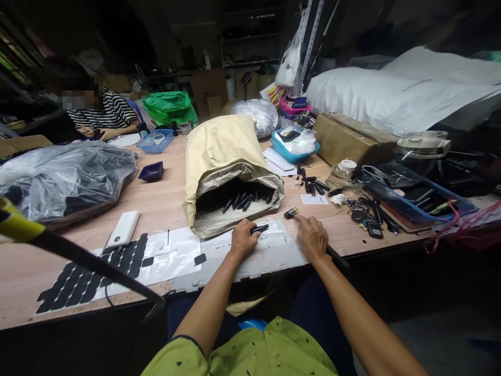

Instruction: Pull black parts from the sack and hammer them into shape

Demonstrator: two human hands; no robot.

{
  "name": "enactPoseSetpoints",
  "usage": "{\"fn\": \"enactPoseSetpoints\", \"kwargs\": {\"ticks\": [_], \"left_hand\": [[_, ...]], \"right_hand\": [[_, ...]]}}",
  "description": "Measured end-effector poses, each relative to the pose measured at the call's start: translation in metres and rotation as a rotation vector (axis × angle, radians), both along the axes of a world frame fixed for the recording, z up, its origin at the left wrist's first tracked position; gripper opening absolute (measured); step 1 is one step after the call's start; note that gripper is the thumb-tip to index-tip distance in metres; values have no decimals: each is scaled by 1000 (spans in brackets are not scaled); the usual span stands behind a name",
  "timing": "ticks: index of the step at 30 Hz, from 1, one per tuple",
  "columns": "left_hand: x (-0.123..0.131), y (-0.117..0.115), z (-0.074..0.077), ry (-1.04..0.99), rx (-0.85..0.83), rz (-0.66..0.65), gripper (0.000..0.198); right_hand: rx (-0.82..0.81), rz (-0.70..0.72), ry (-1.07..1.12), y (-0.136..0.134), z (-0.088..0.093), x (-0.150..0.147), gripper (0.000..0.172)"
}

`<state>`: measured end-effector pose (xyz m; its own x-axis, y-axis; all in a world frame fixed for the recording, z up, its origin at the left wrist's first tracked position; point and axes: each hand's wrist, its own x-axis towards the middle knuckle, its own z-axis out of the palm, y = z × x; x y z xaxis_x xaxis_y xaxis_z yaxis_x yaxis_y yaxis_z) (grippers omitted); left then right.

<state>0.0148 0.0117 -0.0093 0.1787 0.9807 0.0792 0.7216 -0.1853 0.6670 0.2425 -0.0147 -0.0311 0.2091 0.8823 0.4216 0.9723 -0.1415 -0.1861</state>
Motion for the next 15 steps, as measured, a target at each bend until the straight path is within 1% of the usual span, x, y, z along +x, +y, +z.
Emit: {"fn": "enactPoseSetpoints", "kwargs": {"ticks": [2, 4, 6, 7, 8, 9, 10, 11, 12, 13, 14, 15], "left_hand": [[-1, 1, 2, -25, 8, -19, 10], [-3, -5, 6, -82, 38, -43, 9], [-5, -23, 9, -167, 99, -91, 13], [-7, -38, 9, -209, 144, -144, 17], [-10, -55, 7, -242, 192, -222, 20], [-13, -75, 2, -259, 240, -330, 24], [-17, -96, -5, -264, 303, -475, 27], [-21, -117, -15, -240, 320, -618, 29], [-26, -135, -26, -205, 318, -733, 31], [-30, -151, -39, -152, 276, -757, 33], [-34, -162, -52, -83, 189, -708, 34], [-37, -169, -65, 4, 67, -620, 34]], "right_hand": [[-8, -17, -31, 1, 0, -3, 30], [-19, -27, -47, 1, 1, -7, 29], [-30, -31, -57, 1, 2, -9, 29], [-34, -35, -63, 1, 3, -9, 29], [-37, -40, -68, 1, 3, -9, 29], [-39, -45, -74, 1, 3, -9, 29], [-39, -50, -79, 1, 3, -9, 29], [-39, -53, -85, 1, 3, -9, 29], [-37, -55, -89, 1, 2, -9, 28], [-35, -56, -93, 1, 1, -10, 29], [-33, -55, -96, 1, 1, -10, 29], [-31, -54, -98, 2, 1, -10, 29]]}}
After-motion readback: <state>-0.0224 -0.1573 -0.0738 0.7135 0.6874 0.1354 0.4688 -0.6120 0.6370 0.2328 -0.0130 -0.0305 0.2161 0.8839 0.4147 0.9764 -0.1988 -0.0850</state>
